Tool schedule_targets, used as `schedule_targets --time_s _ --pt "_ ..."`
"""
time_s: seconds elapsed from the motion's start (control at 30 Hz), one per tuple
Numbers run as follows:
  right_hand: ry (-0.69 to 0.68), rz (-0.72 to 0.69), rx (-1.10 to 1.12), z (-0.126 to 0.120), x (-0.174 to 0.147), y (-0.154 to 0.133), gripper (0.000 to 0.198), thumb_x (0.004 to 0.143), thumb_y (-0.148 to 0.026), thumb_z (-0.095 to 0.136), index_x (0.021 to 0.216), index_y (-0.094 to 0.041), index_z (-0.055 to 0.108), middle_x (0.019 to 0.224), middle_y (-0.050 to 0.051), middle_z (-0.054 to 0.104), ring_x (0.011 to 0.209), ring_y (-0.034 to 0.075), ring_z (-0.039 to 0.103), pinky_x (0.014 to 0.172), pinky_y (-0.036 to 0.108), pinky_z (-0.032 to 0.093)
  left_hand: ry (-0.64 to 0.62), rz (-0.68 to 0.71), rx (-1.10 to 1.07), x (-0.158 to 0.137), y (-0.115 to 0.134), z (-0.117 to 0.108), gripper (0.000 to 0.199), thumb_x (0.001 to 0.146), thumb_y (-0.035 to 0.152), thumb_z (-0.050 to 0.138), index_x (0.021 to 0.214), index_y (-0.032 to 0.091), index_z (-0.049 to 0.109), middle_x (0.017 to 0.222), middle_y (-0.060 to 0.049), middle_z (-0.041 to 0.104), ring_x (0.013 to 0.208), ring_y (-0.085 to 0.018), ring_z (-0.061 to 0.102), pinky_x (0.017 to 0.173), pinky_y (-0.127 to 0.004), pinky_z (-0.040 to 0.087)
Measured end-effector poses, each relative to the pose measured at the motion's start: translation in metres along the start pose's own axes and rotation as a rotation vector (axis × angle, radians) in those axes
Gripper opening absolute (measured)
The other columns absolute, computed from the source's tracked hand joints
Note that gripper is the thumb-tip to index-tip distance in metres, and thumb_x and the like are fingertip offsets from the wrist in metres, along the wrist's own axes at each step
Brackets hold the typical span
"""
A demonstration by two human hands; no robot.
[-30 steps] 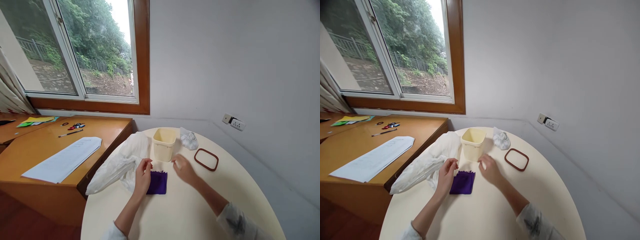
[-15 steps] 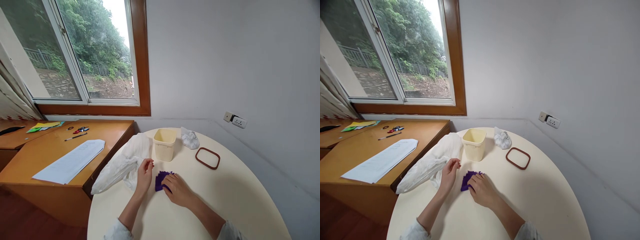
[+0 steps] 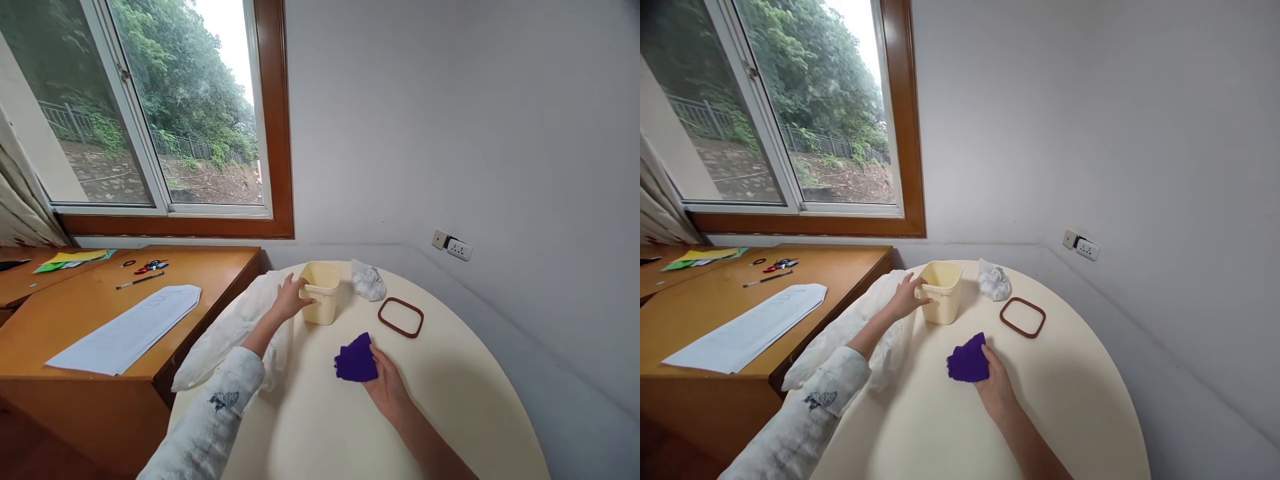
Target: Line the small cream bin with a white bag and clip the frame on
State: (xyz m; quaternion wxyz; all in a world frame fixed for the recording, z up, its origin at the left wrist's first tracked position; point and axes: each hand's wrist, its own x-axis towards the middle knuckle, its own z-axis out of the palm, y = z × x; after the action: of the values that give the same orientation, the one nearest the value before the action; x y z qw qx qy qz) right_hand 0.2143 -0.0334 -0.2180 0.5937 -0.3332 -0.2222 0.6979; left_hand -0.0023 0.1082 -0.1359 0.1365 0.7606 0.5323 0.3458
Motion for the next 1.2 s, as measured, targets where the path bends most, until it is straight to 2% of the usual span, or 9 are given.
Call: schedule_targets --time_s 0.17,0.3,0.5,0.67,0.73,0.83,0.9,1.03,1.2 --pt "0.112 -0.136 -0.156 -0.014 0.002 -0.022 0.026 0.067 -0.030 0.068 0.090 -0.020 0.062 0.088 0.002 0.068 0.087 0.021 0.062 0.075 0.034 0.050 0.027 0.072 -0.015 -0.012 0.007 -0.001 0.019 0.070 0.036 0.063 0.074 0.019 0.056 0.116 -0.012 0.051 0.117 -0.031 0.042 0.097 -0.051 0.032" --pt "0.159 -0.301 -0.338 -0.010 0.003 -0.063 0.030 0.065 -0.033 0.069 0.090 -0.020 0.060 0.086 0.002 0.066 0.081 0.019 0.062 0.066 0.028 0.049 0.070 0.147 -0.032 -0.045 0.016 -0.001 0.015 0.074 0.033 0.060 0.077 0.020 0.054 0.131 -0.011 0.041 0.121 -0.028 0.038 0.097 -0.045 0.035" --pt "-0.134 -0.363 -0.567 0.051 -0.009 -0.128 0.034 0.074 -0.039 0.060 0.102 -0.021 0.054 0.093 0.005 0.064 0.082 0.017 0.060 0.065 0.025 0.046 0.124 0.375 0.086 -0.091 0.026 0.006 0.009 0.082 0.028 0.052 0.083 0.019 0.053 0.141 -0.012 0.029 0.131 -0.026 0.027 0.105 -0.053 0.023" --pt "-0.264 -0.394 -0.886 0.088 0.009 -0.120 0.028 0.076 -0.037 0.053 0.097 -0.019 0.053 0.087 0.004 0.062 0.075 0.016 0.059 0.065 0.026 0.046 0.134 0.384 0.109 -0.116 0.044 0.008 0.009 0.083 0.029 0.051 0.083 0.020 0.053 0.139 -0.013 0.033 0.131 -0.026 0.028 0.104 -0.054 0.025" --pt "-0.207 -0.553 -1.124 0.093 0.015 -0.109 0.022 0.076 -0.032 0.052 0.095 -0.020 0.053 0.090 0.004 0.060 0.078 0.016 0.059 0.069 0.029 0.046 0.138 0.377 0.107 -0.124 0.049 0.007 0.008 0.083 0.028 0.052 0.082 0.020 0.053 0.139 -0.012 0.033 0.130 -0.027 0.030 0.104 -0.054 0.027" --pt "-0.124 -0.900 -1.400 0.094 0.013 -0.096 0.019 0.079 -0.022 0.044 0.096 -0.021 0.052 0.093 0.004 0.057 0.084 0.016 0.056 0.076 0.031 0.044 0.155 0.394 0.114 -0.134 0.050 0.005 0.005 0.082 0.025 0.051 0.082 0.020 0.053 0.142 -0.012 0.029 0.130 -0.027 0.030 0.103 -0.053 0.029" --pt "-0.138 -0.993 -1.495 0.094 0.005 -0.094 0.020 0.081 -0.018 0.039 0.094 -0.022 0.053 0.090 0.004 0.057 0.080 0.015 0.055 0.074 0.029 0.043 0.166 0.436 0.122 -0.137 0.048 0.004 0.003 0.082 0.021 0.051 0.082 0.020 0.053 0.144 -0.011 0.025 0.130 -0.027 0.029 0.104 -0.053 0.029" --pt "-0.217 -0.953 -1.627 0.095 -0.009 -0.094 0.020 0.081 -0.013 0.036 0.083 -0.020 0.054 0.080 0.003 0.058 0.071 0.014 0.054 0.066 0.025 0.041 0.194 0.548 0.115 -0.139 0.040 0.009 0.007 0.080 0.012 0.051 0.081 0.019 0.052 0.147 -0.010 0.016 0.132 -0.027 0.026 0.105 -0.053 0.028" --pt "-0.375 -0.617 -1.853 0.091 -0.001 -0.077 0.021 0.072 -0.008 0.041 0.058 -0.019 0.052 0.058 0.002 0.056 0.055 0.012 0.051 0.053 0.024 0.037 0.203 0.594 0.070 -0.141 0.033 0.022 0.011 0.077 0.008 0.052 0.078 0.018 0.053 0.148 -0.010 0.014 0.131 -0.029 0.026 0.104 -0.054 0.028"
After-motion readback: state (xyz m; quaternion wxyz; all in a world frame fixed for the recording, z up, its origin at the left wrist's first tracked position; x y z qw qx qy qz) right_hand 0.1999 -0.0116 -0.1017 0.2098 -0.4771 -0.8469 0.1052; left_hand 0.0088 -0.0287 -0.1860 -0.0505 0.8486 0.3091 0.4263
